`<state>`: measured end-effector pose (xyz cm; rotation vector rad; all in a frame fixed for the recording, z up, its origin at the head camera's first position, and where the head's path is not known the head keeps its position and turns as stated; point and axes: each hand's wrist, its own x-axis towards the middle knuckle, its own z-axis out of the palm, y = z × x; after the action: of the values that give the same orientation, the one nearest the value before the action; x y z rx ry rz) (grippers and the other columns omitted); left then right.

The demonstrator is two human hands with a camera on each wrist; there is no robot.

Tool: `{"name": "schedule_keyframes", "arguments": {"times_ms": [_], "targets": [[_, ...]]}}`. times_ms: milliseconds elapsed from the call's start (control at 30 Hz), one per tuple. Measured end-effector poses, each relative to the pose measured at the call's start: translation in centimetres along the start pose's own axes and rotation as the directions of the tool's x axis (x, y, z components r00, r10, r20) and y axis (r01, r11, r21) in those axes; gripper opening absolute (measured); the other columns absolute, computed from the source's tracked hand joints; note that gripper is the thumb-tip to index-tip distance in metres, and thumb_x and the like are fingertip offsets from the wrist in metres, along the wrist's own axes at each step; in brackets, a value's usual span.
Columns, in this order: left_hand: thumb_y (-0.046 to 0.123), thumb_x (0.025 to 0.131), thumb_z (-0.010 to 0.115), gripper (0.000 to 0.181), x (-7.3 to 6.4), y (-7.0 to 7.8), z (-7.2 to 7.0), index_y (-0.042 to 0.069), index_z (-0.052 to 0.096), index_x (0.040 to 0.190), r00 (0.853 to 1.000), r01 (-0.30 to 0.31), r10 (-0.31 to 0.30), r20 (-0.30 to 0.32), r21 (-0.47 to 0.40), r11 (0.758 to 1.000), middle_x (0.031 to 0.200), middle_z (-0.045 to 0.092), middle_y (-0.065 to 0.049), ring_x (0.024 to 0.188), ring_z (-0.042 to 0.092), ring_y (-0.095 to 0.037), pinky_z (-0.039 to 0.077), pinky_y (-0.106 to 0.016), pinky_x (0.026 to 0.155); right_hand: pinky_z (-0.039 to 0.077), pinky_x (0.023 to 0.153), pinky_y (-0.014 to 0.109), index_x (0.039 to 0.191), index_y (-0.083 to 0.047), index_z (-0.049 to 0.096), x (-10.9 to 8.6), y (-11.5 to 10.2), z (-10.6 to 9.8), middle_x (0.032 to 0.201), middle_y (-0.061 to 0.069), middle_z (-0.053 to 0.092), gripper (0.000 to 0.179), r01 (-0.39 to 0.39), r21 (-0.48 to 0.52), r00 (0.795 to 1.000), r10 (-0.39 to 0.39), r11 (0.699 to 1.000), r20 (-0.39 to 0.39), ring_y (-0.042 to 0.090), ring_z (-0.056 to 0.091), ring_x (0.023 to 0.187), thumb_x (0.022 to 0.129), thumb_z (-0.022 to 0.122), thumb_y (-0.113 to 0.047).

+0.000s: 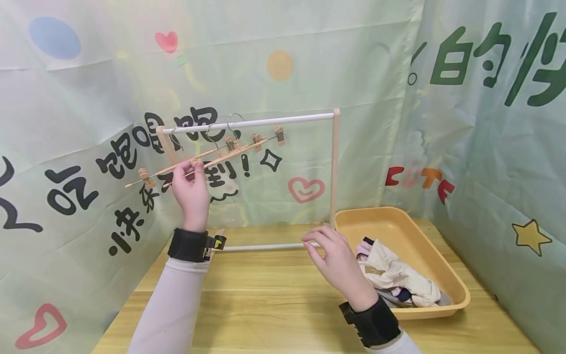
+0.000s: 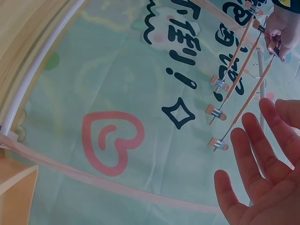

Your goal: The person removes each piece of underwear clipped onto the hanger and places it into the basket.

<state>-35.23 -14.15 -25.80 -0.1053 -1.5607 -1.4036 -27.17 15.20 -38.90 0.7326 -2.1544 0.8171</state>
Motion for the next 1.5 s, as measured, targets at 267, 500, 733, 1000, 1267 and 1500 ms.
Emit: {"name": "schedule_keyframes", "arguments": {"times_ms": [267,500,733,1000,1267,1500], "targets": [[0.021,0.091,0.063,0.027,-0.2,-0.2,0.2,-0.003,0.059,0.103,1.0,-0.023,0.023,0.009,0.027,0.999,0.095,0.058,-0.011,0.078,0.056,-0.015,0.051,-0.025,0.071,0.052,0.089,0.044,0.098,-0.016,0.07,0.0,-0.1,0.1,0.102,-0.003,0.064,0.011,0.008,0.012,1.0,-0.008,1.0,-0.005,0.015,0.055,0.108,0.088,0.067,-0.019],[0.022,0.093,0.061,0.029,-0.5,-0.3,0.2,-0.004,0.058,0.106,1.0,-0.009,0.009,0.024,0.033,0.999,0.097,0.058,-0.012,0.08,0.056,-0.016,0.051,-0.029,0.072,0.052,0.089,0.042,0.098,-0.019,0.069,0.0,0.0,0.2,0.102,-0.004,0.064,0.01,0.015,0.01,1.0,-0.015,1.0,-0.009,0.014,0.055,0.107,0.088,0.067,-0.02],[0.02,0.092,0.061,0.029,-0.8,0.0,0.2,-0.006,0.058,0.106,1.0,-0.008,0.007,0.024,0.032,0.999,0.097,0.058,-0.015,0.08,0.055,-0.018,0.049,-0.031,0.072,0.051,0.091,0.043,0.097,-0.018,0.069,0.0,-0.1,0.2,0.102,-0.004,0.064,0.009,0.014,0.011,1.0,-0.014,1.0,-0.005,0.014,0.055,0.108,0.088,0.067,-0.019],[0.022,0.092,0.061,0.029,-1.0,-0.2,0.3,-0.004,0.058,0.106,0.999,0.001,-0.003,0.039,0.046,0.999,0.097,0.057,-0.014,0.081,0.056,-0.016,0.051,-0.03,0.073,0.051,0.092,0.043,0.097,-0.022,0.068,-0.1,-0.1,0.2,0.101,-0.004,0.063,0.009,0.005,0.015,1.0,-0.006,1.0,0.005,0.013,0.055,0.106,0.088,0.067,-0.02],[0.022,0.092,0.061,0.029,-1.2,-0.4,0.4,-0.004,0.059,0.106,0.999,0.001,-0.003,0.04,0.03,1.0,0.097,0.058,-0.013,0.081,0.057,-0.017,0.051,-0.029,0.073,0.052,0.09,0.042,0.097,-0.022,0.068,0.0,-0.3,0.2,0.101,-0.004,0.064,0.009,0.009,0.019,1.0,-0.009,1.0,0.003,0.012,0.056,0.104,0.088,0.067,-0.018],[0.021,0.092,0.062,0.03,-1.2,-0.6,0.3,-0.004,0.059,0.107,0.999,0.005,-0.006,0.038,0.036,0.999,0.097,0.06,-0.014,0.081,0.057,-0.017,0.051,-0.028,0.071,0.051,0.091,0.043,0.096,-0.021,0.068,0.0,-0.4,0.2,0.1,-0.004,0.064,0.009,0.008,0.018,1.0,-0.008,1.0,0.004,0.013,0.056,0.103,0.087,0.068,-0.017]]}}
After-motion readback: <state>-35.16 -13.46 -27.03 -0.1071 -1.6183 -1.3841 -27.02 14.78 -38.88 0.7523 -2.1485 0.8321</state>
